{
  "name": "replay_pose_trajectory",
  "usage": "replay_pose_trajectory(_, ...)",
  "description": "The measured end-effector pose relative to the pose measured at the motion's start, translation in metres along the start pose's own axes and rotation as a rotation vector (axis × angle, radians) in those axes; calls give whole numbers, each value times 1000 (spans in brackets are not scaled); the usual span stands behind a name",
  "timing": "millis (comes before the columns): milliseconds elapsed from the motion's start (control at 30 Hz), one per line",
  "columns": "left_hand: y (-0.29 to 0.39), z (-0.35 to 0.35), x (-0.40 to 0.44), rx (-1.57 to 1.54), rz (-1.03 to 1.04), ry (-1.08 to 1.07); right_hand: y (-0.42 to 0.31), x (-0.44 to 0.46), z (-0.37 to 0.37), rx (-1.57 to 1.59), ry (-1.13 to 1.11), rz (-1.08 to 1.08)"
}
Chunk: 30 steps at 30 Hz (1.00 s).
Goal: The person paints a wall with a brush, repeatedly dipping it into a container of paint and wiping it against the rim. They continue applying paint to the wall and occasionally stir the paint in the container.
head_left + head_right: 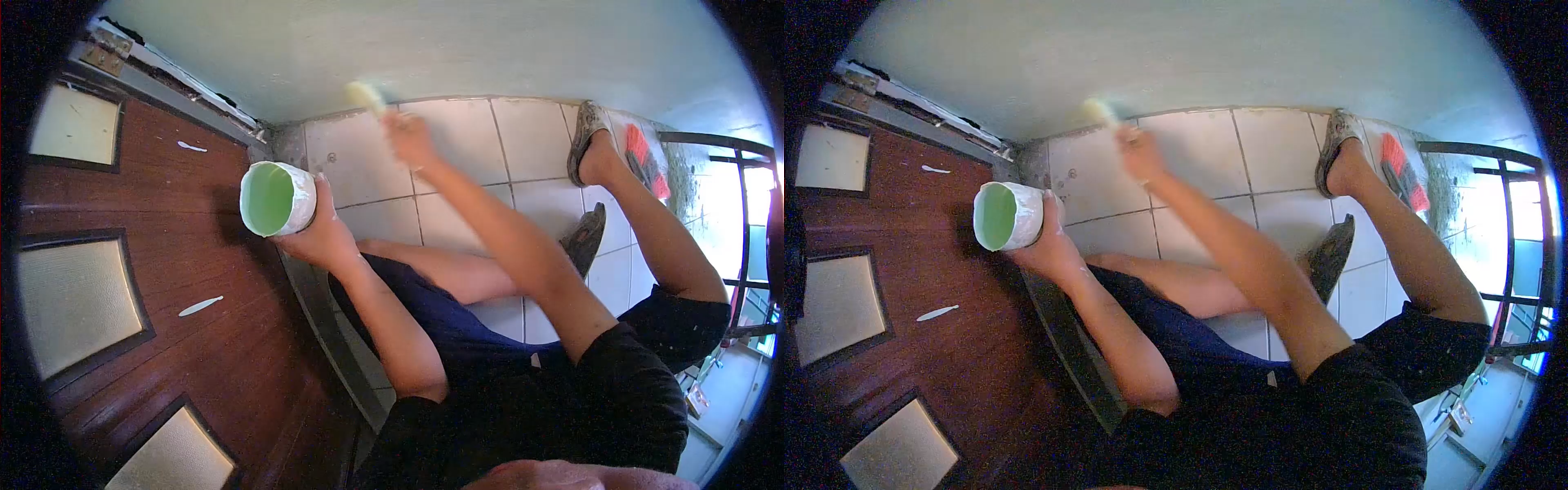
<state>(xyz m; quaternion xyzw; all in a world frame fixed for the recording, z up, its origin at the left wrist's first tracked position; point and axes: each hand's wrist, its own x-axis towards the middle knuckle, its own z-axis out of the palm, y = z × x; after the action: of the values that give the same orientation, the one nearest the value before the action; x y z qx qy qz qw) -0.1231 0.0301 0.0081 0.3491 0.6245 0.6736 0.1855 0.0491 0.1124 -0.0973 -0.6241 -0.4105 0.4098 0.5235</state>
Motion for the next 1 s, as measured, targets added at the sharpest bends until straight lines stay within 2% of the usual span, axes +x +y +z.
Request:
replay_pose_trajectory(33,1,0,-1,-1,3,2,-4,10,-37,-60,46,157)
replay_pose_trajectory(67,2,0,-2,-3,5,1,1,13,-73,-154,82,56)
replay_pose_trajectory(100,3,1,-2,-6,2,1,6,15,-105,-286,139,65)
replay_pose_trajectory(200,5,0,-4,3,-20,-10,37,5,-198,-36,227,-66)
replay_pose_trajectory(267,1,0,-4,-17,-12,-44,36,-6,-229,-58,316,-41)
replay_pose_trajectory(333,5,4,-6,-39,-19,-21,22,-24,-242,293,494,112)
replay_pose_trajectory(367,7,5,-8,-57,-28,0,20,-23,-239,294,501,111)
replay_pose_trajectory(433,14,7,-11,-50,-18,-5,34,-12,-227,432,735,132)
replay_pose_trajectory(467,17,8,-12,-41,-7,2,45,-3,-209,571,648,98)
replay_pose_trajectory(500,16,9,-13,-42,-4,-2,44,6,-179,575,653,105)
replay_pose_trajectory(600,13,11,-14,-16,33,30,43,18,-58,119,638,99)
replay_pose_trajectory(700,16,10,-14,27,21,9,42,8,42,0,476,37)
replay_pose_trajectory(767,17,12,-16,-3,25,49,27,-16,60,-10,309,17)
replay_pose_trajectory(833,12,11,-13,-6,40,33,1,-34,65,-93,107,-130)
replay_pose_trajectory(933,13,9,-11,2,62,14,3,-17,11,-68,125,-70)
replay_pose_trajectory(1000,13,9,-11,5,65,5,26,10,-55,-195,175,143)
